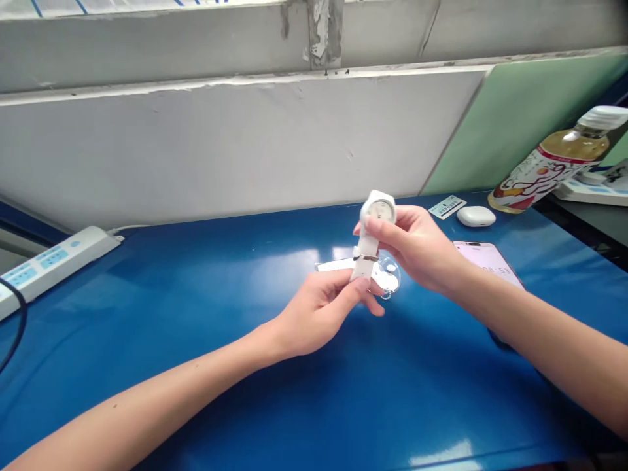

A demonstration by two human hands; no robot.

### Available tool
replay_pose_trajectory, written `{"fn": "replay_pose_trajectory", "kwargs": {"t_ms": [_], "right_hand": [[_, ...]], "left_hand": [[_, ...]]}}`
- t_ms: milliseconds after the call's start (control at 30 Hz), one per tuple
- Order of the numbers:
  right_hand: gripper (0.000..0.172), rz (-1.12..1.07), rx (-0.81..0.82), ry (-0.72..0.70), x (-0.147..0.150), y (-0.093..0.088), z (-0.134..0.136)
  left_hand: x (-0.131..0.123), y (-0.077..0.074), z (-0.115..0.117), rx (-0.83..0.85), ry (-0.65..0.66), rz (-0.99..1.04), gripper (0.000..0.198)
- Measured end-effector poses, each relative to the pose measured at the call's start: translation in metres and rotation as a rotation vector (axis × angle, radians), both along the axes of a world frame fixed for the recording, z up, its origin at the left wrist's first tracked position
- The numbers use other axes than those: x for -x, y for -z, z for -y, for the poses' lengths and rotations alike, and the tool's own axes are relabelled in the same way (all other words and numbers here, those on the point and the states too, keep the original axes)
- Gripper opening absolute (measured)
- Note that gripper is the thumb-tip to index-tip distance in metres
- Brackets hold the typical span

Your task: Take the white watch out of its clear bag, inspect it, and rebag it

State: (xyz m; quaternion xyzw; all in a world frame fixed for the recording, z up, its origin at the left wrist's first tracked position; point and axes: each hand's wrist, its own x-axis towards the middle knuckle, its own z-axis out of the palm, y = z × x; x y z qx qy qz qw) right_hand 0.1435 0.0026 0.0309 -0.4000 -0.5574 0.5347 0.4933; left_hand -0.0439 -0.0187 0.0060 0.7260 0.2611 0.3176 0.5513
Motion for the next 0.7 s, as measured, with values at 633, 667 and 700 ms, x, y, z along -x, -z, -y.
{"fn": "replay_pose_trajectory", "kwargs": {"t_ms": [633, 667, 700], "right_hand": [[0.055, -0.521, 0.567, -0.349, 0.012, 0.014, -0.015], [0.055, -0.512, 0.566, -0.351, 0.012, 0.014, -0.015], [0.056, -0.505, 0.566, -0.357, 0.012, 0.014, -0.015]], "left_hand": [[-0.009, 0.011, -0.011, 0.933, 0.096, 0.323, 0.030], [-0.009, 0.011, -0.011, 0.935, 0.106, 0.315, 0.031], [-0.008, 0.011, -0.011, 0.938, 0.114, 0.302, 0.032]]}}
